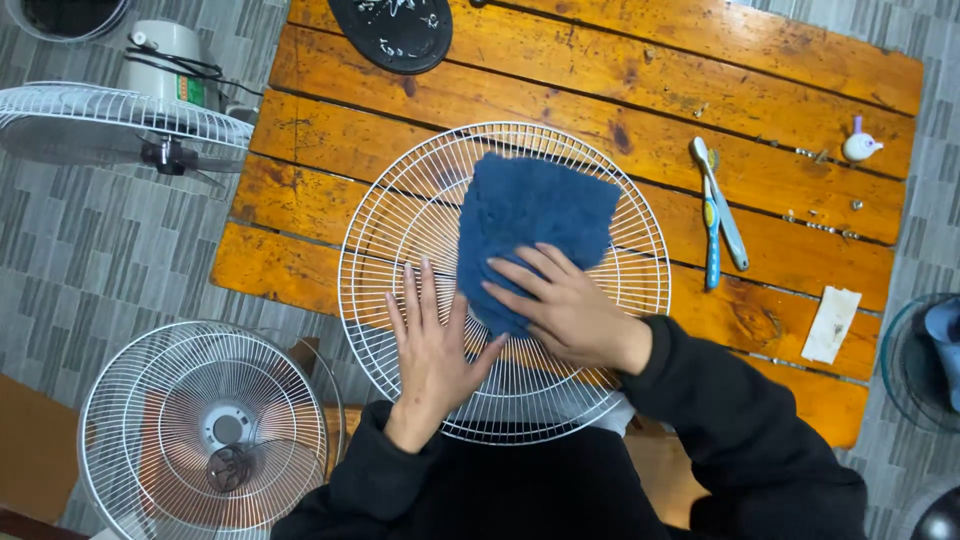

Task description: Cleaning a fan grill by wiping it thoroughly with a cloth

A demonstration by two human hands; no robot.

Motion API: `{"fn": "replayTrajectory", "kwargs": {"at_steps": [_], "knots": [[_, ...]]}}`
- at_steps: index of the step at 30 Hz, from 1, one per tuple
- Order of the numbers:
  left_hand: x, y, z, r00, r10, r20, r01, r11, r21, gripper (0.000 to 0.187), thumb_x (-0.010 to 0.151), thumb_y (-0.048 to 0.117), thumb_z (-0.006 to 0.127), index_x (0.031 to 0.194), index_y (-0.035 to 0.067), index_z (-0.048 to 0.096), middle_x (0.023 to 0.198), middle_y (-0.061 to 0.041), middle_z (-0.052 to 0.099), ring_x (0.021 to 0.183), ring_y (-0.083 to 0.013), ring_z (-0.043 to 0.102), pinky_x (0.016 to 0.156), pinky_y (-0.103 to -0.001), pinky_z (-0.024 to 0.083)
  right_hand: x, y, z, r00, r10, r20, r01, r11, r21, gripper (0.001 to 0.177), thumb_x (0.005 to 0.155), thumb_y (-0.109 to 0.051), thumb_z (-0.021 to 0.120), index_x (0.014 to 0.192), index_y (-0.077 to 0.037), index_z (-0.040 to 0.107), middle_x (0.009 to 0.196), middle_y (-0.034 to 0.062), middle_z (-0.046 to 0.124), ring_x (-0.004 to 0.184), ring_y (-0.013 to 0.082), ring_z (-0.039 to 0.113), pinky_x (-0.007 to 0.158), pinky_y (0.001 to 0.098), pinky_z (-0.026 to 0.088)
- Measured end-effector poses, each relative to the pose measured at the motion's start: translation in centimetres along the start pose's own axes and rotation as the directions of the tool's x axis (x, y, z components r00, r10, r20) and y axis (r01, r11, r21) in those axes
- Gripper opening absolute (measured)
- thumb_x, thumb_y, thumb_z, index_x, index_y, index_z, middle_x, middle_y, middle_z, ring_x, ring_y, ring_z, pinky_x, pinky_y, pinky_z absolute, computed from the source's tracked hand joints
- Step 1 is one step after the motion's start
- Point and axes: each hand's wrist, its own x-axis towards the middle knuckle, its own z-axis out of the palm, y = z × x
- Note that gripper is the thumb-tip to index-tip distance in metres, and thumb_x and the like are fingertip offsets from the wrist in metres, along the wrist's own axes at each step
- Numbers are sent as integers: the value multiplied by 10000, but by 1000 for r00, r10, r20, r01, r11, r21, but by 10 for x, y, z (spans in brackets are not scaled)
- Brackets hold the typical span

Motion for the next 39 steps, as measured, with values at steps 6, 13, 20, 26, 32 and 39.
{"fn": "replayTrajectory", "kwargs": {"at_steps": [6, 13, 20, 26, 32, 39], "knots": [[-1, 5, 0, 1000, -5, -3, 5, 1000, -27, 944, 828, 652, 706, 1538, 96, 427, 1603, -352, 239, 1492, -565, 181, 1145, -737, 107, 3, 63, 1, 983, 174, -54, -180, 976, -126, 613, 935, -302, 586, 1533, -208, 488, 1575, 186, 434, 1352, 436, 459, 1093, 605, 342], [-3, 4, 5, 999, -13, -46, 13, 1000, -13, 962, 778, 617, 755, 1532, 106, 446, 1603, -346, 263, 1486, -558, 222, 1148, -729, 128, 7, 178, 28, 838, 533, -121, -518, 845, 134, 450, 1126, -426, 434, 1473, -177, 576, 1505, 190, 536, 1336, 419, 545, 1087, 606, 386], [-6, 3, -3, 996, -90, -16, 90, 996, -7, 894, 782, 605, 744, 1512, 159, 483, 1614, -286, 296, 1507, -495, 237, 1167, -702, 118, -10, 3, -2, 971, 214, -105, -230, 958, -174, 546, 918, -276, 639, 1450, -166, 576, 1542, 179, 496, 1338, 492, 471, 1058, 639, 376], [-7, 2, -12, 998, -53, 46, 53, 999, 0, 1007, 716, 538, 808, 1558, 157, 409, 1638, -294, 229, 1528, -492, 164, 1165, -707, 77, -38, -32, -3, 985, 174, -9, -174, 982, -79, 587, 872, -381, 654, 1431, -219, 582, 1614, 137, 416, 1443, 443, 400, 1116, 592, 344], [7, -19, -31, 971, 174, 162, -150, 977, -150, 898, 770, 573, 813, 1483, 123, 505, 1587, -354, 268, 1480, -588, 180, 1077, -807, 94, -15, -22, -60, 933, 332, -141, -333, 943, 12, 817, 735, -482, 854, 1424, -128, 593, 1319, 229, 579, 1209, 456, 598, 984, 545, 486], [63, -35, -32, 843, 451, 292, -425, 893, -151, 1037, 583, 895, 692, 1459, 367, 524, 1636, -200, 292, 1513, -523, 153, 1082, -832, 15, 1, 31, 1, 889, 417, -188, -440, 892, -102, 719, 957, -608, 607, 1536, -195, 503, 1554, 329, 371, 1451, 580, 291, 1126, 746, 187]]}}
